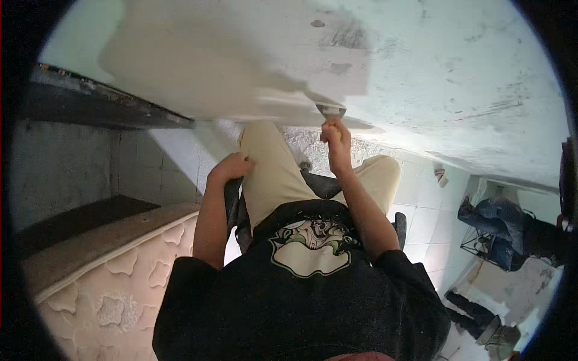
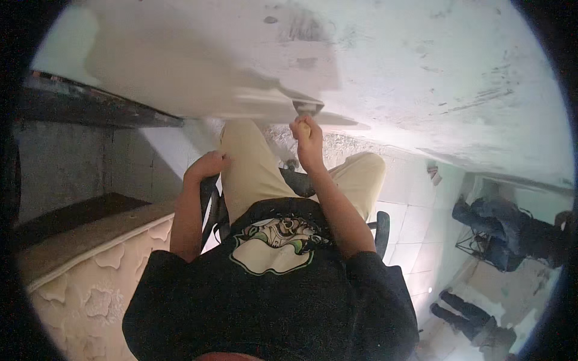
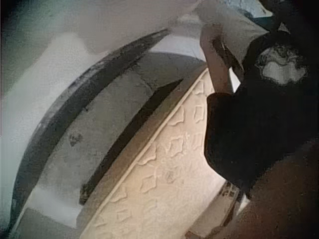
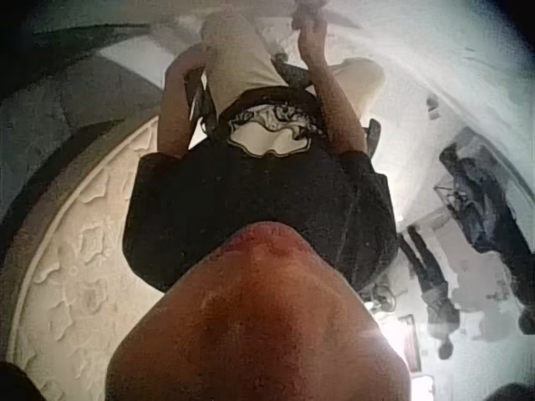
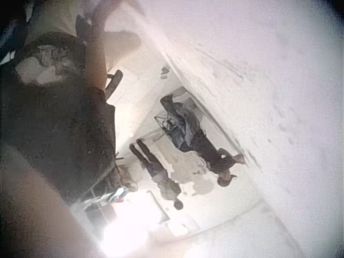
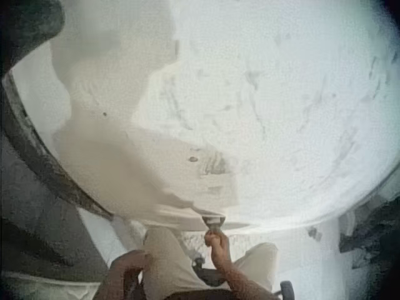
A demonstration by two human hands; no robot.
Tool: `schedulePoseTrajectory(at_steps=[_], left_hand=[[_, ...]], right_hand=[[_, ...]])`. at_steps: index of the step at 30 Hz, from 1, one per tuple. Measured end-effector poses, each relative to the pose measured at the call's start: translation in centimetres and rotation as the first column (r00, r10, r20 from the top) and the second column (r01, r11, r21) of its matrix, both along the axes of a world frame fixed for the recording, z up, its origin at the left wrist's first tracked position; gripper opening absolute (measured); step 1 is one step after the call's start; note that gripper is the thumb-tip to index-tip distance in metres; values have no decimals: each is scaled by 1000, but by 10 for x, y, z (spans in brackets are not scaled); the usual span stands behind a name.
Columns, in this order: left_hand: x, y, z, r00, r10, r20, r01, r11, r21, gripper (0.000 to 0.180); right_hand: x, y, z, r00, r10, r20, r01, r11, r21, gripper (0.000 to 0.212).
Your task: The person scrapes the wall with a putty knife while sitting in a chair.
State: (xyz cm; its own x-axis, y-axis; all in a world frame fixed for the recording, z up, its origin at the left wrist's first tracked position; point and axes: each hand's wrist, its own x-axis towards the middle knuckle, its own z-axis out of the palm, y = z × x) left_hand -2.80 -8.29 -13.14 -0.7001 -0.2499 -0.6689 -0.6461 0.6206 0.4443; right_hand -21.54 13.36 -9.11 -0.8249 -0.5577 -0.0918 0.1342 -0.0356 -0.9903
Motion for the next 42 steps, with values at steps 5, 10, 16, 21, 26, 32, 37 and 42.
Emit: schedulePoseTrajectory(at_steps=[5, 10, 16, 21, 26, 32, 37, 42], left_hand=[[-3, 0, -1, 1000, -5, 14, 5, 1000, -7, 46], [-7, 2, 9, 1000, 8, 19, -8, 999, 33, 46], [1, -6, -11, 1000, 11, 9, -11, 998, 63, 46], [-10, 6, 14, 997, 65, 29, -68, 993, 98, 52], [-6, -3, -3, 999, 44, 6, -45, 996, 72, 46], [-1, -12, -18, 1000, 17, 1, -17, 998, 54, 49], [-7, -1, 0, 1000, 20, 9, -20, 1000, 12, 48], [-11, 7, 17, 998, 66, -4, -66, 994, 87, 47]], right_hand=[[-8, 50, -45, 902, 99, 420, -90, 995, -39, 17], [3, 91, -35, 900, 57, 431, -58, 998, -11, 23], [12, 103, -63, 845, -171, 508, 334, 909, -250, 12], [0, 87, -26, 920, -218, 325, 332, 876, -350, 18], [-32, 68, -11, 957, -156, 245, 272, 780, -564, 20], [-30, 76, 5, 975, -177, 136, 220, 864, -453, 16], [-38, 70, 7, 942, -100, 322, 256, 834, -488, 14], [-51, 76, -5, 873, 49, 485, 243, 819, -519, 14]])
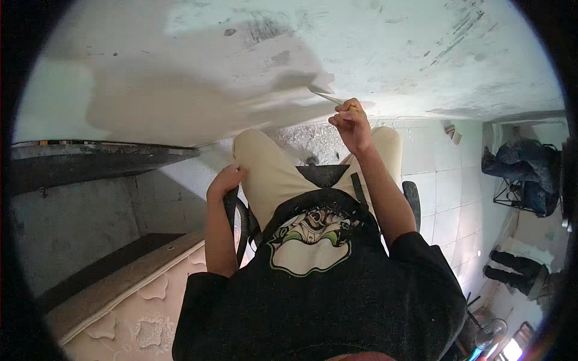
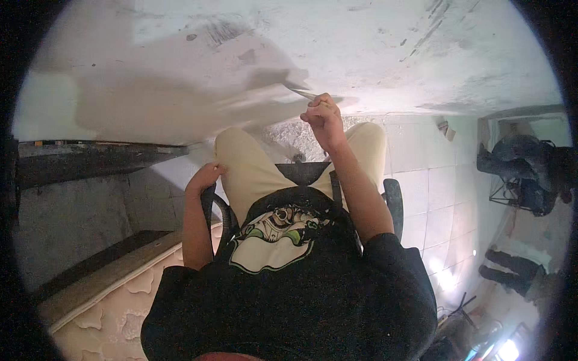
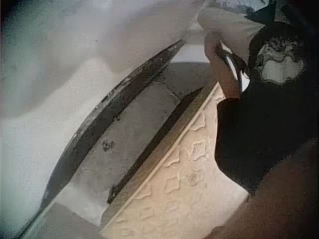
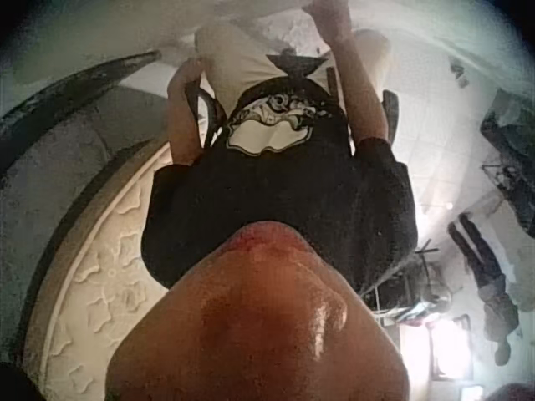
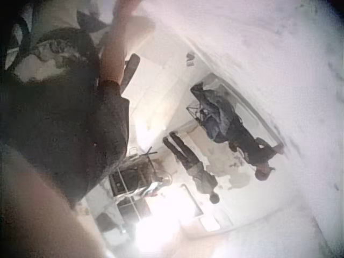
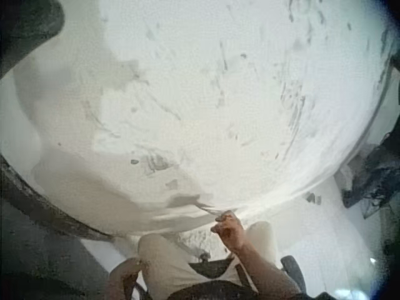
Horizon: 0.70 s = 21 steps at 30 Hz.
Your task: The person scrapes the wall with a putty knife while sitting in a chair.
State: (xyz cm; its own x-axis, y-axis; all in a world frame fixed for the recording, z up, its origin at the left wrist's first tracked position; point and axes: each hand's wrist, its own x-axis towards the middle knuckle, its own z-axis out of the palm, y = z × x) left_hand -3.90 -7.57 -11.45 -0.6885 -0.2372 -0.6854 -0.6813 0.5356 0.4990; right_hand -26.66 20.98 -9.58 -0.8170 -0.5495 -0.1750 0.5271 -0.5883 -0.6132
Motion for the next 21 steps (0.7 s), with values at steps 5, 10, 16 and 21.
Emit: schedulePoseTrajectory(at_steps=[5, 10, 16, 21], left_hand=[[1, -5, -7, 999, -50, 11, 51, 998, -26, 51], [7, -13, -25, 999, -50, 18, 50, 999, -18, 54], [3, -13, -21, 998, -63, -7, 62, 997, -55, 52], [-2, -12, -17, 993, -89, 78, 95, 993, -75, 49]], right_hand=[[5, 3, 2, 1000, 14, 9, -14, 998, -63, 17], [-1, 5, 17, 984, 102, -147, -115, 990, -85, 20], [-14, -2, 14, 969, 171, -175, -181, 983, -37, 20], [-13, -5, 17, 974, 169, -150, -183, 980, -83, 19]])
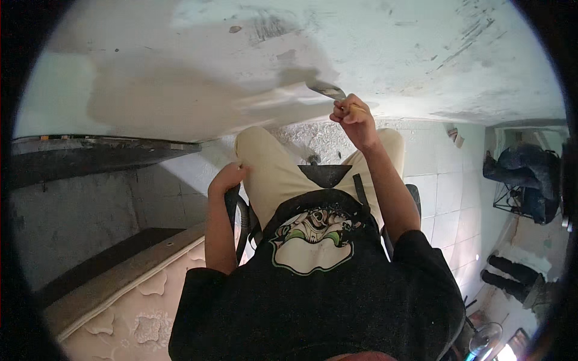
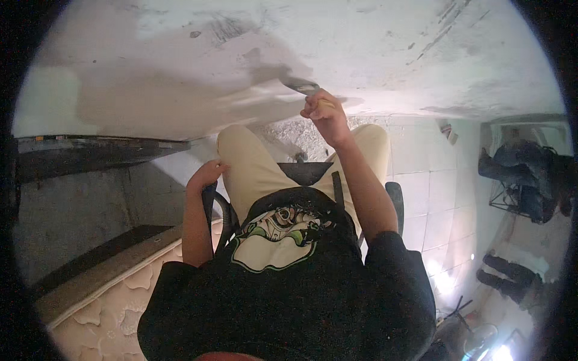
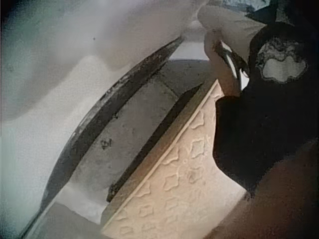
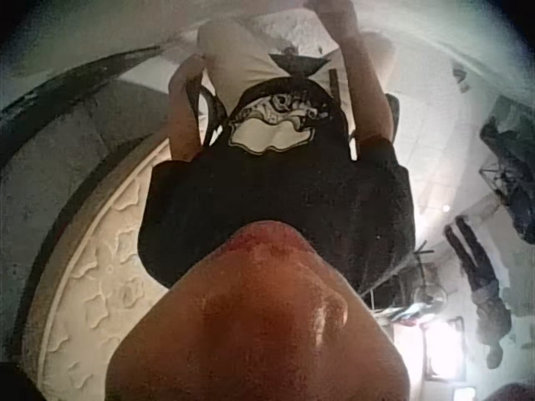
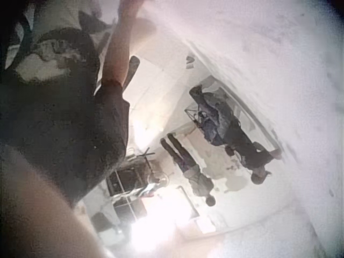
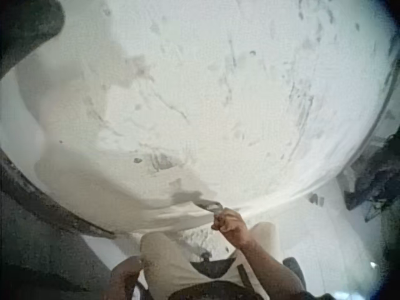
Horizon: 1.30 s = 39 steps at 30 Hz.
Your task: The person scrapes the wall with a putty knife while sitting in a chair.
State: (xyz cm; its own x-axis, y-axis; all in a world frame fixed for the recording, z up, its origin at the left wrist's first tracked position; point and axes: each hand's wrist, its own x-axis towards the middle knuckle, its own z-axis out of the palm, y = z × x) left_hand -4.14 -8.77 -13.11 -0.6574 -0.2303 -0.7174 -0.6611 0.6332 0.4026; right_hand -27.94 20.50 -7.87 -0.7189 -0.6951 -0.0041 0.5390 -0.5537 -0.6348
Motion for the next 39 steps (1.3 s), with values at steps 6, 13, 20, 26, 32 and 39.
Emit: schedulePoseTrajectory(at_steps=[6, 13, 20, 26, 32, 39], left_hand=[[-6, 12, 23, 999, 47, -5, -47, 999, 24, 52], [3, 4, 3, 994, 111, -8, -111, 992, 61, 54], [6, 0, -2, 999, 47, -21, -46, 999, 25, 56], [12, 4, 0, 991, 118, -68, -112, 991, 74, 54], [1, 8, 12, 999, 40, 15, -41, 999, 14, 53], [1, 4, 2, 998, 67, 18, -68, 998, 18, 51]], right_hand=[[-9, -3, 5, 997, 53, 48, -52, 998, -33, 16], [2, -11, -6, 998, -55, -16, 55, 997, 53, 17], [-6, 14, 11, 999, -25, -35, 23, 999, -49, 18], [-9, 8, 4, 999, -39, -4, 39, 999, 2, 19], [-3, 11, -11, 999, -28, -40, 29, 999, 32, 19], [0, 9, -18, 990, -90, -107, 93, 995, 27, 18]])
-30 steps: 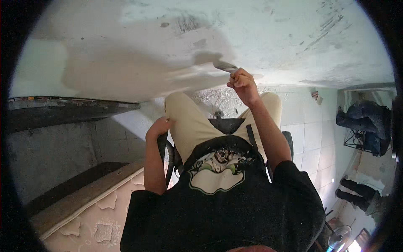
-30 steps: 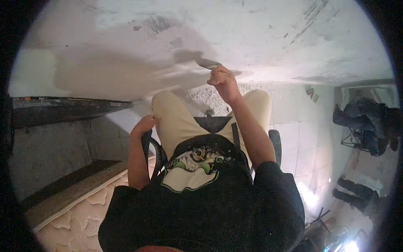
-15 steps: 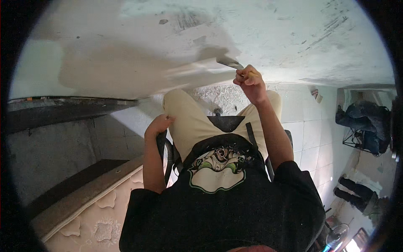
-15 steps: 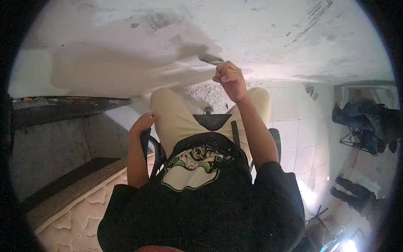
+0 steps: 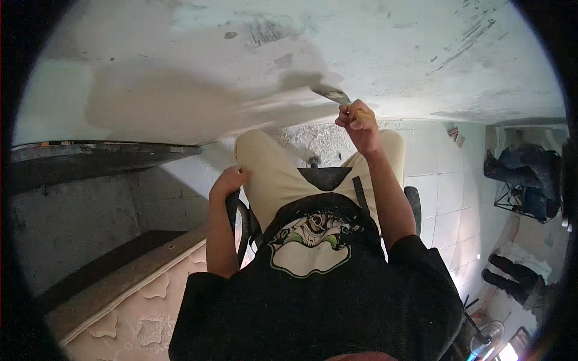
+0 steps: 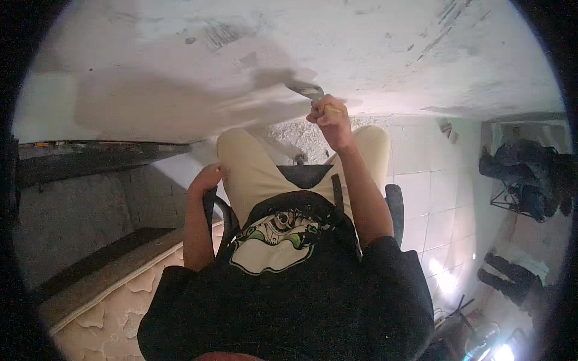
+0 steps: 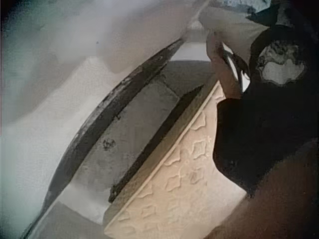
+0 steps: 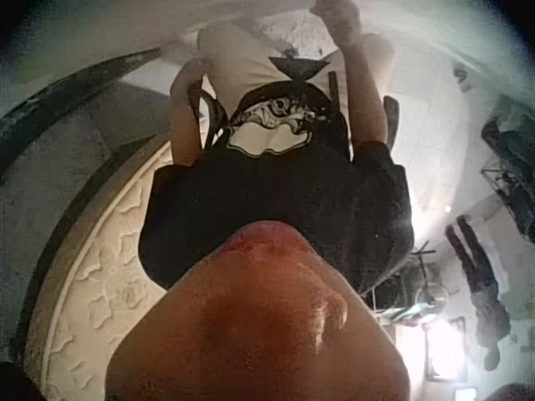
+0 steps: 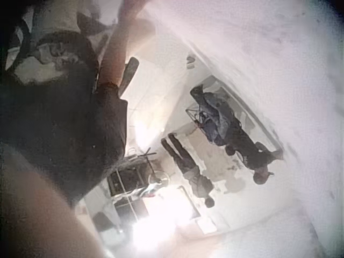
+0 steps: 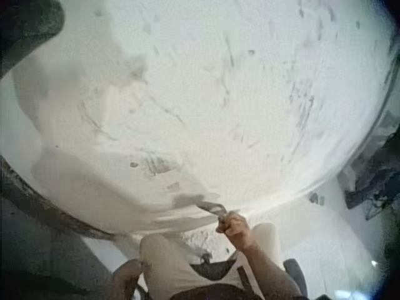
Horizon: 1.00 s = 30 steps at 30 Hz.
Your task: The person scrapes the wall with a putty knife while sitting in a chair.
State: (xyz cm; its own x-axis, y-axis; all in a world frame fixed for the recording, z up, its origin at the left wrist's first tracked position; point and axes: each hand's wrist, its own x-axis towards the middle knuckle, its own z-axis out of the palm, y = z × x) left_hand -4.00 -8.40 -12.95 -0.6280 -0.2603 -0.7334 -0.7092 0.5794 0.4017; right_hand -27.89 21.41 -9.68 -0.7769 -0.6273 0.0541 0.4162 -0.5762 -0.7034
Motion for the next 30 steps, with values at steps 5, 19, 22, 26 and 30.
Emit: schedulePoseTrajectory(at_steps=[5, 19, 22, 26, 30], left_hand=[[4, -1, -9, 1000, -2, -12, 2, 1000, -21, 50], [8, -7, -13, 994, -25, -109, 27, 999, 18, 49], [6, -4, -13, 998, -18, -58, 18, 1000, 2, 49], [5, -2, -9, 1000, 18, -15, -18, 1000, 0, 47], [25, -15, -41, 988, -6, -151, -8, 996, -94, 53]], right_hand=[[0, -6, 12, 998, -25, 49, 23, 999, 23, 20], [3, -21, 18, 992, 3, 123, -9, 999, 47, 13], [3, -21, 20, 998, -1, 59, -6, 993, 115, 15], [4, -28, 29, 996, -3, 91, -1, 999, 51, 13], [14, -43, 22, 999, -14, 35, 11, 997, 81, 16]])
